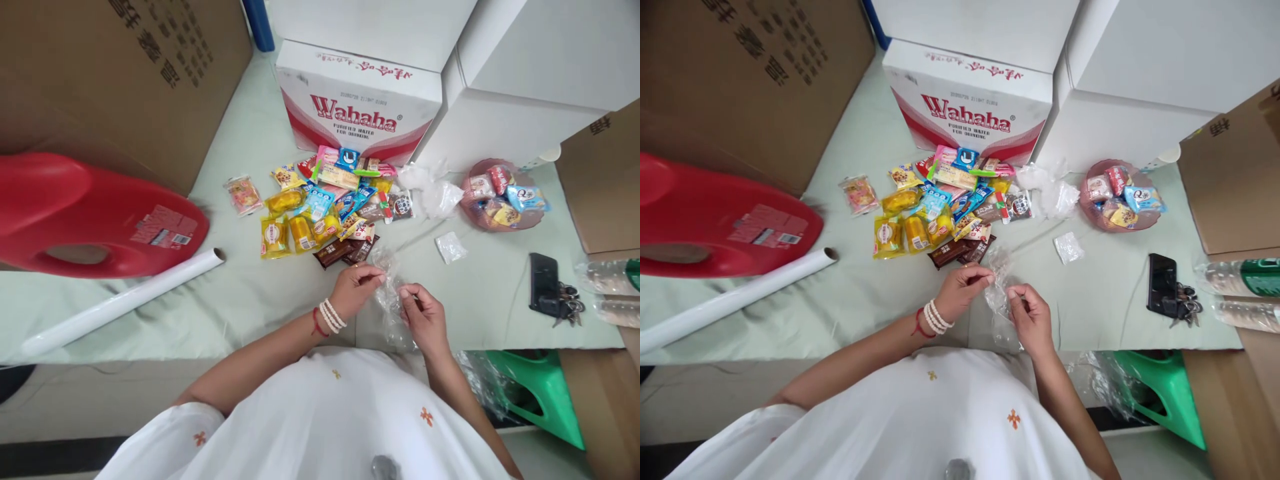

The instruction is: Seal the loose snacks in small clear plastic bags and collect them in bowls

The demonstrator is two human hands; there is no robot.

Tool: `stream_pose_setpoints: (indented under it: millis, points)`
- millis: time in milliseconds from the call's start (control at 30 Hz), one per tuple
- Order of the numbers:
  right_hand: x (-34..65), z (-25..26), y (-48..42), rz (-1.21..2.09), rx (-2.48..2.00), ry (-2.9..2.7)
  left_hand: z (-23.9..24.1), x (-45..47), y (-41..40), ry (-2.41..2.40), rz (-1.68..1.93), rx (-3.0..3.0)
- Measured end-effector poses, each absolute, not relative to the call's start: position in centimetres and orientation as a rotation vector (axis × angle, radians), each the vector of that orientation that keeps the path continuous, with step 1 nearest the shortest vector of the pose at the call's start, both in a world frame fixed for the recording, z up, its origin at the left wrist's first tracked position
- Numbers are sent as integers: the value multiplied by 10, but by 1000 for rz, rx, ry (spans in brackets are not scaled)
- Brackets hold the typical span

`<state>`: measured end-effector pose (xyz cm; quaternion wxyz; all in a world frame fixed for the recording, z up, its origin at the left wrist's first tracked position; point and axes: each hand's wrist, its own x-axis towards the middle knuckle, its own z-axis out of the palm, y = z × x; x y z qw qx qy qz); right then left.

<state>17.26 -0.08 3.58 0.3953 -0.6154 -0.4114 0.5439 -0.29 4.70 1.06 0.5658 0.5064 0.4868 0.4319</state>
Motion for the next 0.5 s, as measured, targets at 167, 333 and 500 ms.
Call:
stream_pose_setpoints:
  millis: [167, 333, 500]
  points:
    - [190, 24, -5, 1291, -1578, -927, 5, -22, 43, 1048, 1102, 797]
    - [200, 15, -10, 1227, -1607, -894, 16, -52, 24, 994, 1104, 499]
    - [200, 14, -15, 1229, -1666, -1000, 15, -67, 7, 1077, 1088, 398]
